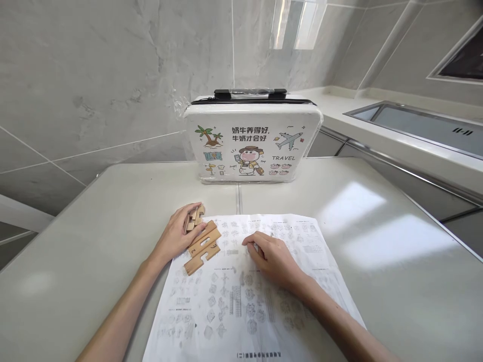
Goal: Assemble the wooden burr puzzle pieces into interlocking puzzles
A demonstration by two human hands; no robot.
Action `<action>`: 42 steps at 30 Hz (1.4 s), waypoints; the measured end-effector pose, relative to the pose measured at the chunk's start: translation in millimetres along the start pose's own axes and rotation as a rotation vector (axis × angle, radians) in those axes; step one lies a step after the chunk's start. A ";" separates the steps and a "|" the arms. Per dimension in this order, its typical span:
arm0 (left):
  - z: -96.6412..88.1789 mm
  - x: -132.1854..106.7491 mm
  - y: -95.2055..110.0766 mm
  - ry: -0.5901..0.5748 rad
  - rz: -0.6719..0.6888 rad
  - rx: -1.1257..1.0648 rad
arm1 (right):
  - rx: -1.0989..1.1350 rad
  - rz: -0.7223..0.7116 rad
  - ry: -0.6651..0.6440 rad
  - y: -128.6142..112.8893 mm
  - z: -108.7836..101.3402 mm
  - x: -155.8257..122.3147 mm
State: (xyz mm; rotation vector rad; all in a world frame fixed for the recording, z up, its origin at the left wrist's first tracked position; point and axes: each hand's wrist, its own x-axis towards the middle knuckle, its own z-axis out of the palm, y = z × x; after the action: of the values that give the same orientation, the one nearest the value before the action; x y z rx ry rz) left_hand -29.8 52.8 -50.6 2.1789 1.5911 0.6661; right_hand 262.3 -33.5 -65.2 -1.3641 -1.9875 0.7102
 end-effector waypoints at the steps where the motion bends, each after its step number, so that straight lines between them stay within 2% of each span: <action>1: 0.1 0.0 -0.6 -0.007 -0.010 -0.005 | -0.001 0.002 -0.002 0.1 0.1 -0.2; 5: 0.7 0.6 -4.9 0.005 -0.012 -0.010 | -0.003 0.001 -0.001 0.5 0.2 -0.6; 10: -1.2 2.9 -13.1 0.074 0.000 0.031 | -0.003 0.008 -0.010 0.2 -0.3 -0.3; 16: -6.1 2.8 -17.8 0.162 -0.054 0.082 | -0.013 0.002 -0.013 -0.5 -1.0 -0.8; 21: -6.4 -0.3 -8.8 0.254 -0.019 0.114 | -0.009 -0.010 -0.001 1.0 0.4 -0.8; 25: -4.9 -8.0 13.5 0.310 0.122 0.073 | 0.033 0.018 0.005 -0.1 -1.2 -0.3; 31: 8.2 -31.9 58.5 0.131 0.520 0.001 | 0.410 0.143 -0.120 -4.2 -6.8 0.8; 33: 15.8 -39.5 68.9 0.076 0.623 -0.046 | 0.494 0.172 -0.113 -3.5 -6.6 1.1; 38: 32.7 -51.5 79.5 -0.135 0.688 -0.105 | 0.370 0.199 0.056 -0.2 -5.0 2.1; 42: 41.4 -55.3 80.2 -0.230 0.716 -0.126 | 0.316 0.184 0.046 -0.2 -4.0 1.7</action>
State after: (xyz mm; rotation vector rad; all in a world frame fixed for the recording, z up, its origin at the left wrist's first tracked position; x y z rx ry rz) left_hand 42.4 -24.6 -50.0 2.6003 0.6124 0.6436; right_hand 264.7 -31.6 -62.1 -1.3642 -1.6435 1.0194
